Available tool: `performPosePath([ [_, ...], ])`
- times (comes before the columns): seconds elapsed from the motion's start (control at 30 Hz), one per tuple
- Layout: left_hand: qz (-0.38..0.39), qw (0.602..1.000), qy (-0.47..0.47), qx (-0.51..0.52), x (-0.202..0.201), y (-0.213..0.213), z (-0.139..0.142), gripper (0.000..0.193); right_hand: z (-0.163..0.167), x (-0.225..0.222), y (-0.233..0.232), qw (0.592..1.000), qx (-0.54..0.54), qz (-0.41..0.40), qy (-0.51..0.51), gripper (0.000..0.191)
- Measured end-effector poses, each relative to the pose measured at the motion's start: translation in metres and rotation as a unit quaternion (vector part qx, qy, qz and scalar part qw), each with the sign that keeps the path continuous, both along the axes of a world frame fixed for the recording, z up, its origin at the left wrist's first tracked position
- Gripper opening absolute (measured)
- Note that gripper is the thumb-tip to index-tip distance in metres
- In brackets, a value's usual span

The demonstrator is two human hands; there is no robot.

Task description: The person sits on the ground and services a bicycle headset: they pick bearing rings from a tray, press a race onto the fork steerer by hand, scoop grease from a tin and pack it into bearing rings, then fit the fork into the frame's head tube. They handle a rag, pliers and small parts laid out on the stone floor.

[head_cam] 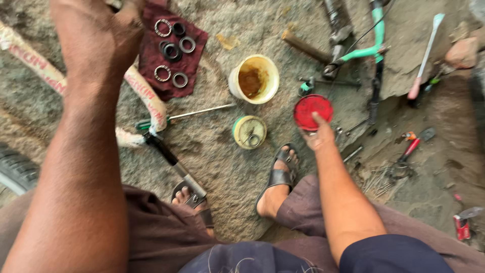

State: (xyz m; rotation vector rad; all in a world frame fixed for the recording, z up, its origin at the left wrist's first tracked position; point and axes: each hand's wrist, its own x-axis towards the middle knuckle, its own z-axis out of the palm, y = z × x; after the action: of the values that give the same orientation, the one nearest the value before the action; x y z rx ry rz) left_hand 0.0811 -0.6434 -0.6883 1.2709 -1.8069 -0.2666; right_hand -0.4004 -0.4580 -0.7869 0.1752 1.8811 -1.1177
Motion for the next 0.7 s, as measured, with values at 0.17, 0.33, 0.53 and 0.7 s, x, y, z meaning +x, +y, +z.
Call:
performPosePath([
  [0.17,0.044,0.973,0.044,0.224,-0.012,-0.004,-0.004,0.011,0.007,0.004,-0.013,0.855,0.063,0.141,0.494,0.062],
  [0.33,-0.029,0.994,0.052,0.092,-0.032,-0.004,0.003,0.008,0.048,0.049,-0.072,0.765,-0.096,0.440,0.460,0.032],
  [0.53,-0.038,0.983,0.006,0.178,-0.030,0.004,0.001,0.023,0.064,0.123,-0.106,0.478,0.070,0.788,0.381,0.068],
  [0.7,-0.073,0.974,-0.080,0.197,-0.028,0.007,-0.003,0.027,0.019,0.146,-0.119,0.285,0.088,0.836,0.460,0.061],
])
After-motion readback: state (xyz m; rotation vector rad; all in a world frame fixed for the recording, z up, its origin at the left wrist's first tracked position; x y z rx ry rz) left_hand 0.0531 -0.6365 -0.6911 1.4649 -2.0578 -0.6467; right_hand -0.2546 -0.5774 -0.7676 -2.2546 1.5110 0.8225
